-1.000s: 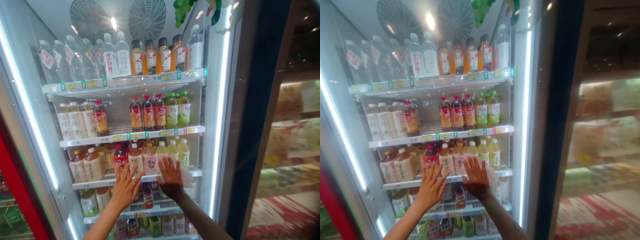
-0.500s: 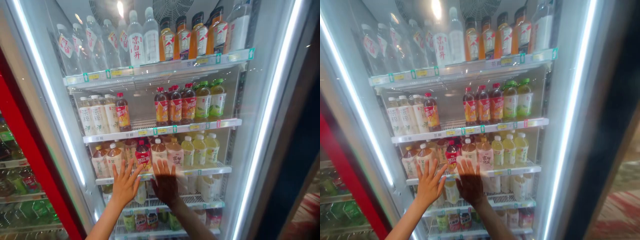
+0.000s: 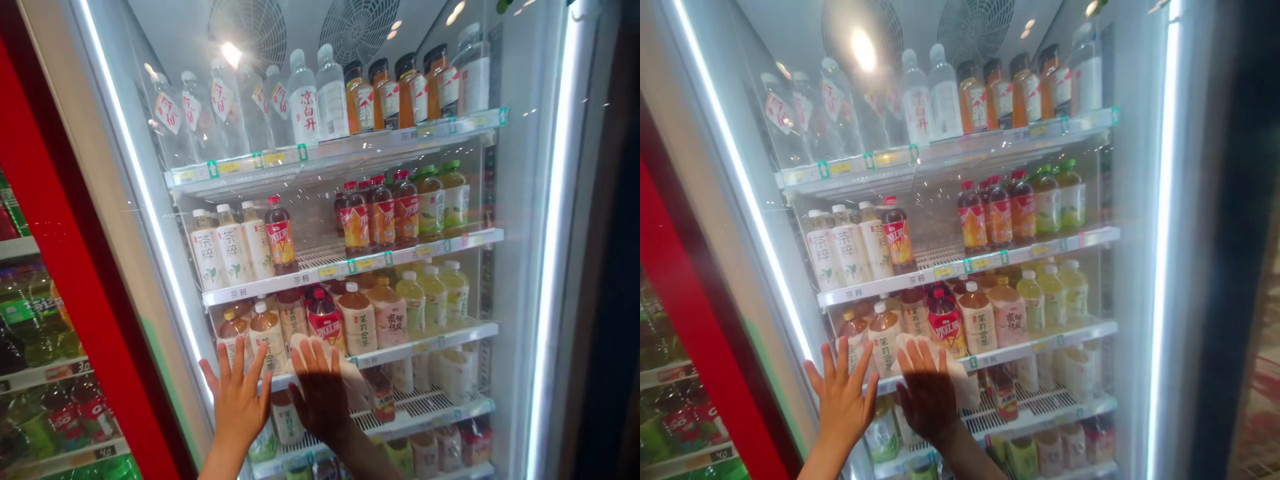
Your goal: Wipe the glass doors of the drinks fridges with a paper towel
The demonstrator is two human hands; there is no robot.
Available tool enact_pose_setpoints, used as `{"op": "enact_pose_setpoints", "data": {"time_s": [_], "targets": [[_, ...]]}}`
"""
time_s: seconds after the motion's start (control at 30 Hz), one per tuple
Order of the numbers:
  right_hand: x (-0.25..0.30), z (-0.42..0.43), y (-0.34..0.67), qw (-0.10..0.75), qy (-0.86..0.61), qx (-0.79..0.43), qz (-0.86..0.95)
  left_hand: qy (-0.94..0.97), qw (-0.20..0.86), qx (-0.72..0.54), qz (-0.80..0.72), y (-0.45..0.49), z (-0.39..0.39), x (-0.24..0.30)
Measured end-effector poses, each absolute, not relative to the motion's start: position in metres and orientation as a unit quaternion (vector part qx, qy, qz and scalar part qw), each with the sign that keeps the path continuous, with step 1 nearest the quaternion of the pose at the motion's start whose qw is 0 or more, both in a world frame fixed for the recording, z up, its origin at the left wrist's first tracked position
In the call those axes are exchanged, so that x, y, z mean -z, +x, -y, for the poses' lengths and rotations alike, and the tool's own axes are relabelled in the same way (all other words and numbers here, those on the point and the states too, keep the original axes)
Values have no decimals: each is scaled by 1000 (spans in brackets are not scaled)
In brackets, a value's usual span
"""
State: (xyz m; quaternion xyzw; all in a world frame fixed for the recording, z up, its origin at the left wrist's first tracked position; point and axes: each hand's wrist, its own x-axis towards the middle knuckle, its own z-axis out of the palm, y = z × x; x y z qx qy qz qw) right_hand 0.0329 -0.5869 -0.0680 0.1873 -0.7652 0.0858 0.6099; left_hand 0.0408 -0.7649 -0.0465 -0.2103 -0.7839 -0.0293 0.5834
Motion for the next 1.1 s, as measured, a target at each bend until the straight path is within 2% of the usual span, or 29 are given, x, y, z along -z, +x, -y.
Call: {"op": "enact_pose_setpoints", "data": {"time_s": [0.17, 0.33, 0.5, 0.7, 0.93, 1.1], "targets": [[30, 603, 26, 629, 168, -91, 754, -204, 573, 35, 793, 39, 770, 50], [42, 604, 25, 631, 160, -90, 754, -202, 577, 46, 790, 42, 770, 46], [25, 581, 24, 638, 172, -86, 746, -219, 584, 59, 780, 41, 746, 37], [74, 517, 37, 622, 180, -66, 759, -238, 588, 80, 769, 42, 693, 34], [38, 408, 16, 637, 86, -110, 758, -264, 583, 100, 762, 37, 603, 29], [106, 353, 19, 621, 98, -92, 773, -277, 578, 102, 761, 32, 531, 30]]}}
